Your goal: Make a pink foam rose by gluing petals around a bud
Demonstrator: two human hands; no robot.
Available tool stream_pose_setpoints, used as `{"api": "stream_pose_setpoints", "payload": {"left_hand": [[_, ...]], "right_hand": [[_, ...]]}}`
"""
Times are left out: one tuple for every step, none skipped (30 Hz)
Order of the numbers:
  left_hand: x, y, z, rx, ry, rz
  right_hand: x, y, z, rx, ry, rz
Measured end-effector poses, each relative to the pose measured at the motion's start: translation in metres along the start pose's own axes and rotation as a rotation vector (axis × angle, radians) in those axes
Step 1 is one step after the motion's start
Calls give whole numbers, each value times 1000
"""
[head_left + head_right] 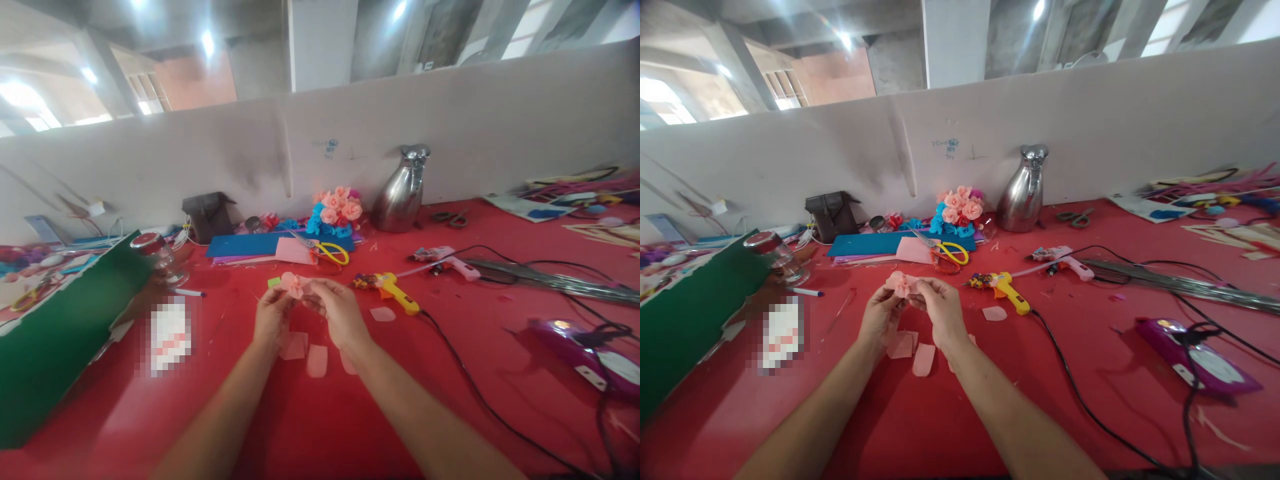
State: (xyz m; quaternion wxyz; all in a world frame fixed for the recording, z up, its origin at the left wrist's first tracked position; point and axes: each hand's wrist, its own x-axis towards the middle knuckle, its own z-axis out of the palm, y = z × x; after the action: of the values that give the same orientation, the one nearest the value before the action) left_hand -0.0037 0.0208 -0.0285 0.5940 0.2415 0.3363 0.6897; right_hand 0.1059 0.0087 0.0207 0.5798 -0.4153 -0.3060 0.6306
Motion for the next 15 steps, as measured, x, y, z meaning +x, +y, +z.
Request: {"api": "stream_pose_setpoints", "payload": {"left_hand": [[0,0,0,-6,2,4],[0,0,0,-11,5,7],[0,0,0,-14,8,9],[0,1,1,-15,9,11],[0,1,1,-16,9,11],[0,1,1,-17,7,11],[-1,1,1,-20,4,11],[-1,2,1,-23,2,10],[-1,2,1,-26,0,8],[-1,2,1,-28,0,5],[-1,2,1,-28,1,2],[-1,1,0,-27,3,-2],[0,1,0,-25,9,-5],[0,1,-1,-23,17,-9],[0,1,-2,-22,24,-14]], "right_hand": [[0,0,-1,17,-3,0],[1,1,-1,34,-9,-1],[2,1,-2,50,-18,-3],[3,2,-4,61,-31,-4],[5,3,-5,67,-46,-5],[6,3,-6,68,-60,-6],[6,4,-7,68,-71,-6],[7,4,-7,67,-78,-4],[8,4,-7,63,-84,1],[8,4,-8,57,-91,7],[8,4,-7,49,-96,13],[8,4,-7,38,-102,17],[8,4,-7,25,-107,17],[8,4,-7,10,-112,13],[8,4,-7,-7,-118,7]]}}
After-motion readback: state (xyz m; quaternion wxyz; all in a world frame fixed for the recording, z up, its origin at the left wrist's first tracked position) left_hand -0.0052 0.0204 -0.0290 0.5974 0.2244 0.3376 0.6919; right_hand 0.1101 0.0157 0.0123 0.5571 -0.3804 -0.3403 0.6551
